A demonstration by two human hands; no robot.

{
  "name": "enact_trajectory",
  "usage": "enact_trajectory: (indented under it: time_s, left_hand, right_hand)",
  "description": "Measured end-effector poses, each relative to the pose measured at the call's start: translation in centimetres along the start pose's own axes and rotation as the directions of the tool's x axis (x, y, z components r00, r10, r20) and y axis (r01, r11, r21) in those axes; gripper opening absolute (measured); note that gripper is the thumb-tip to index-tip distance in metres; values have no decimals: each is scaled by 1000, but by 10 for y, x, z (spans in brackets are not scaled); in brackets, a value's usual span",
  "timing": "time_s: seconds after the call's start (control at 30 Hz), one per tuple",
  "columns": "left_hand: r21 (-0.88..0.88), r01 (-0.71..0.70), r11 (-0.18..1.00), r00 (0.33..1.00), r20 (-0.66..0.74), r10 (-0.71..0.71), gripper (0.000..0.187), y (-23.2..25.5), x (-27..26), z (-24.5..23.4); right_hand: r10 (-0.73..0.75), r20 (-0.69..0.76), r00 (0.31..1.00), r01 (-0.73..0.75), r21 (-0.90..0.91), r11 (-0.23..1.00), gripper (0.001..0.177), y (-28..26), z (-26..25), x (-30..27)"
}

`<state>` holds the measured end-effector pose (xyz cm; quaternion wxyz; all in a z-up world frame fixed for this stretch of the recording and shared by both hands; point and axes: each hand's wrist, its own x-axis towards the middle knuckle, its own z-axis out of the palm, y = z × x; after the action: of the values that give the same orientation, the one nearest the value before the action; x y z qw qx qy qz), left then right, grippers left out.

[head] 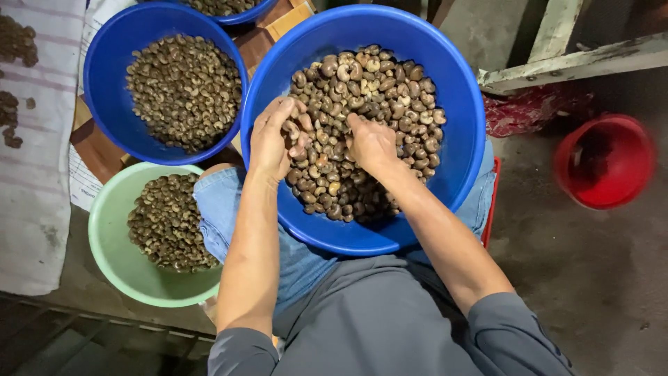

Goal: Sorting raw cashews by hand from a large blue basin into other containers.

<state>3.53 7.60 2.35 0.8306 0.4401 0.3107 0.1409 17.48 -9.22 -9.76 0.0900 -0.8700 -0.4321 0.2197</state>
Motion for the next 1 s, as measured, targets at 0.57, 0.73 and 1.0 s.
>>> enact_trajectory:
  time_s: [0.57, 0.73, 1.0]
  left_hand:
    - [648, -36, 761, 999, 26, 26, 37, -33, 7, -12]
    - [997, 21, 69, 996, -15, -85, 22, -67, 16, -26]
    - [1000, 17, 7, 981, -16, -196, 32, -76, 15, -15]
  right_hand:
    - [156, 75, 985, -171, 560, 811, 25, 6, -70, -61]
    - [278, 182, 943, -289, 861, 419, 32, 20, -79, -85]
    - [120, 216, 969, -209, 975, -70, 28, 30, -76, -84]
